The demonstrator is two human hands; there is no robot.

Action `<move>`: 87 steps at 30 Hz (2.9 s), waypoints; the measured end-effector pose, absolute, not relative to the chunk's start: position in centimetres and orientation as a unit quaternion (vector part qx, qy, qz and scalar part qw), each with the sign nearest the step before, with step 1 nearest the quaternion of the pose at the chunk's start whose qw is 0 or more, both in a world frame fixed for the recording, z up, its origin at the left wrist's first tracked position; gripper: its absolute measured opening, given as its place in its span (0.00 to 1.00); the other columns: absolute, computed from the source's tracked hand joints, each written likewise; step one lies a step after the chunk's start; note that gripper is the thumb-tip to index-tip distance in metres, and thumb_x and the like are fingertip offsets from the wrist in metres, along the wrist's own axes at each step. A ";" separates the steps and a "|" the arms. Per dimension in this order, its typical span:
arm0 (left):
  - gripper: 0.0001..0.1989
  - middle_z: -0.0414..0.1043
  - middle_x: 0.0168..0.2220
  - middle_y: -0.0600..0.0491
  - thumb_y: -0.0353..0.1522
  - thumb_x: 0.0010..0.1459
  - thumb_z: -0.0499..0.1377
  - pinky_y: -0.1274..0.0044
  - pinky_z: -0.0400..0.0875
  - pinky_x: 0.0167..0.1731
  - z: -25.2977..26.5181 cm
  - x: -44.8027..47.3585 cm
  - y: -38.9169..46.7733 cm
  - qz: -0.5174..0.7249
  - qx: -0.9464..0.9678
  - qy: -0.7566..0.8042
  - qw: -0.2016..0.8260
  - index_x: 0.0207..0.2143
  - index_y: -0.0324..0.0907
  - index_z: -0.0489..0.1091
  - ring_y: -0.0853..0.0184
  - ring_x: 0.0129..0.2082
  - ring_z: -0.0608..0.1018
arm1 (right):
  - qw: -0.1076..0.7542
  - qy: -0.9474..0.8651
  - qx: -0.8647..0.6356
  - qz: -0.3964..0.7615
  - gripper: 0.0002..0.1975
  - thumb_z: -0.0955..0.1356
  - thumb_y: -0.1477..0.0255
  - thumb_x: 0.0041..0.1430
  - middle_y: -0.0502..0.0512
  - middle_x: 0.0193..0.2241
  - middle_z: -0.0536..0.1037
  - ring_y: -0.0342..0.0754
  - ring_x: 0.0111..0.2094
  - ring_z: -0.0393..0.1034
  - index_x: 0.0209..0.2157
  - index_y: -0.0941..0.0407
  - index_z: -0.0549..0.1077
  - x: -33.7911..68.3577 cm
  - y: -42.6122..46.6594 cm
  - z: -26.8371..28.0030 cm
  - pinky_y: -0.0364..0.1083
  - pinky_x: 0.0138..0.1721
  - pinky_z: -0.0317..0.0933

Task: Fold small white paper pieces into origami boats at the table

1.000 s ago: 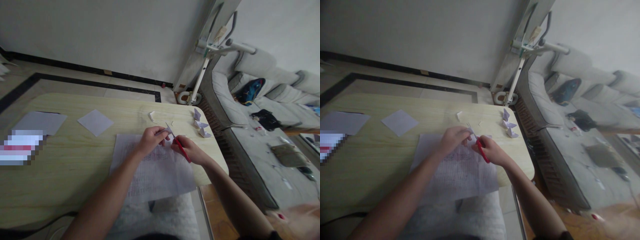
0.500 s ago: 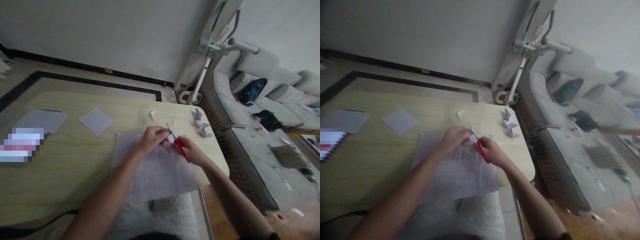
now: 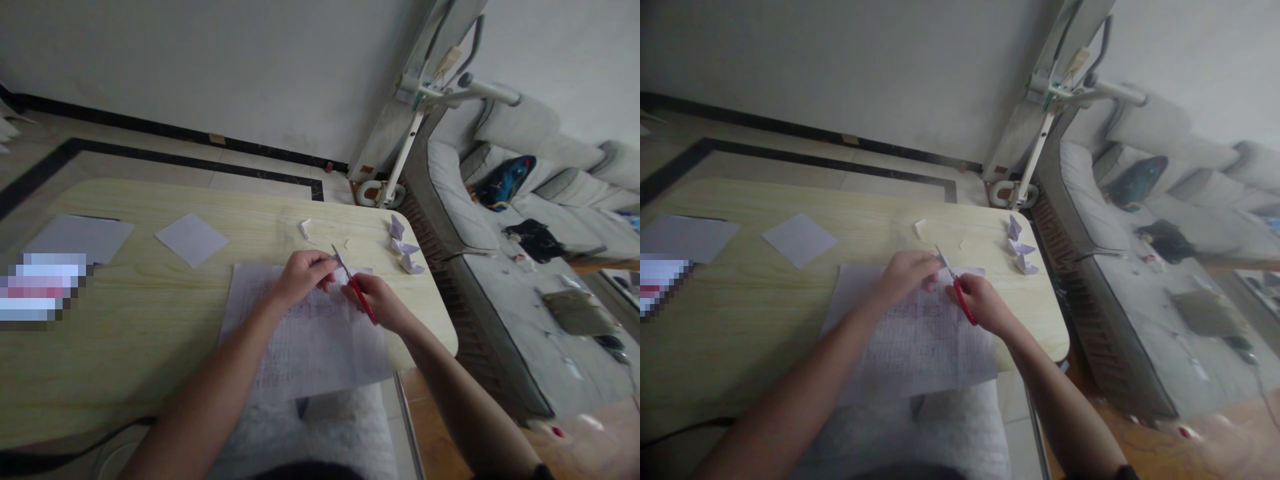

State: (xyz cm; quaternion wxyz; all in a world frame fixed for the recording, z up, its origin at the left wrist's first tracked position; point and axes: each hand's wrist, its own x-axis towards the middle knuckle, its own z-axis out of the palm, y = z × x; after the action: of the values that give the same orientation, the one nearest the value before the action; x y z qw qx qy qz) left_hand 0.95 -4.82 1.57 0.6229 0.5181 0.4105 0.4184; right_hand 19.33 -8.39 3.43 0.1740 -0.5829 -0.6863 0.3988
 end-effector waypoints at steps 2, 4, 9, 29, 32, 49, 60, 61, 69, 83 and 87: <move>0.13 0.70 0.18 0.54 0.35 0.55 0.59 0.81 0.67 0.18 1.5 0.9 -4.8 0.418 0.519 0.408 0.624 0.21 0.38 0.70 0.73 0.16 0.71 | 0.175 -0.685 -0.587 0.394 0.17 0.64 0.61 0.60 0.47 0.18 0.65 0.41 0.22 0.57 0.22 0.56 0.64 19.3 -8.5 3.3 0.42 0.24 0.50; 0.13 0.69 0.17 0.54 0.36 0.54 0.59 0.81 0.66 0.18 1.6 0.8 -4.8 0.416 0.526 0.403 0.623 0.21 0.38 0.70 0.73 0.16 0.71 | 0.174 -0.683 -0.591 0.393 0.17 0.64 0.61 0.60 0.47 0.17 0.66 0.41 0.21 0.58 0.22 0.56 0.65 19.4 -8.6 3.2 0.42 0.23 0.50; 0.13 0.70 0.18 0.54 0.37 0.54 0.60 0.81 0.67 0.19 1.6 0.9 -4.8 0.415 0.521 0.395 0.633 0.21 0.38 0.70 0.73 0.17 0.72 | 0.174 -0.660 -0.610 0.402 0.18 0.65 0.59 0.59 0.48 0.16 0.66 0.41 0.19 0.59 0.21 0.56 0.65 19.1 -9.0 3.2 0.42 0.21 0.51; 0.14 0.79 0.32 0.49 0.42 0.55 0.60 0.81 0.61 0.13 1.2 1.2 -4.4 0.515 0.403 0.467 0.596 0.31 0.39 0.72 0.75 0.15 0.72 | 0.042 -0.711 -0.688 0.138 0.12 0.64 0.66 0.59 0.57 0.22 0.74 0.47 0.23 0.63 0.23 0.56 0.69 22.7 -6.5 4.3 0.46 0.26 0.49; 0.15 0.78 0.31 0.51 0.43 0.56 0.59 0.82 0.59 0.12 0.8 1.2 -4.2 0.537 0.375 0.481 0.583 0.34 0.40 0.70 0.77 0.14 0.70 | -0.019 -0.723 -0.680 0.115 0.13 0.63 0.65 0.59 0.59 0.24 0.74 0.49 0.25 0.65 0.26 0.56 0.72 23.2 -5.0 4.9 0.46 0.26 0.48; 0.13 0.69 0.24 0.53 0.37 0.58 0.54 0.82 0.58 0.17 -0.1 1.0 -3.2 0.599 0.267 0.396 0.642 0.37 0.36 0.72 0.76 0.17 0.66 | -0.156 -0.709 -0.687 0.030 0.18 0.63 0.64 0.61 0.68 0.31 0.80 0.56 0.34 0.75 0.34 0.63 0.78 23.5 -2.1 5.8 0.47 0.32 0.57; 0.17 0.72 0.25 0.52 0.42 0.56 0.58 0.80 0.62 0.18 0.5 0.8 -3.3 0.572 0.275 0.415 0.652 0.39 0.38 0.74 0.73 0.19 0.70 | -0.210 -0.713 -0.669 0.024 0.18 0.60 0.73 0.63 0.76 0.38 0.79 0.62 0.43 0.75 0.40 0.68 0.78 23.3 -2.6 5.8 0.53 0.44 0.63; 0.18 0.72 0.26 0.51 0.42 0.56 0.58 0.80 0.63 0.18 0.6 0.9 -3.3 0.570 0.280 0.416 0.650 0.40 0.37 0.74 0.72 0.20 0.71 | -0.211 -0.714 -0.667 0.020 0.17 0.61 0.74 0.63 0.76 0.38 0.79 0.62 0.43 0.75 0.40 0.67 0.78 23.2 -2.7 5.8 0.54 0.45 0.63; 0.16 0.72 0.29 0.51 0.39 0.48 0.65 0.79 0.63 0.22 0.9 1.1 -3.6 0.568 0.314 0.416 0.638 0.37 0.38 0.75 0.74 0.22 0.69 | -0.156 -0.718 -0.678 0.003 0.16 0.63 0.67 0.62 0.73 0.34 0.79 0.62 0.38 0.76 0.34 0.65 0.78 24.4 -2.5 5.9 0.52 0.37 0.64; 0.23 0.74 0.30 0.52 0.41 0.45 0.69 0.79 0.68 0.25 0.3 1.0 -3.5 0.529 0.381 0.440 0.617 0.40 0.37 0.72 0.71 0.24 0.74 | 0.407 -0.579 -0.515 0.483 0.11 0.68 0.64 0.51 0.47 0.19 0.69 0.40 0.21 0.60 0.24 0.58 0.71 14.7 -2.3 3.6 0.42 0.24 0.56; 0.21 0.76 0.31 0.49 0.43 0.49 0.65 0.77 0.69 0.26 0.2 0.8 -3.4 0.535 0.376 0.460 0.601 0.40 0.36 0.71 0.67 0.26 0.77 | 0.430 -0.544 -0.525 0.493 0.09 0.67 0.66 0.49 0.46 0.16 0.67 0.40 0.18 0.60 0.23 0.57 0.68 14.6 -1.9 3.2 0.41 0.22 0.55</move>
State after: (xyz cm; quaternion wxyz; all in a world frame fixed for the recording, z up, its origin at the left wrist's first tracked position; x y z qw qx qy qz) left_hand 0.77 -3.37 0.19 0.6013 0.3759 0.4597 0.5346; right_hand 14.60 -1.93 3.16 0.4301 -0.5247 -0.5445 0.4932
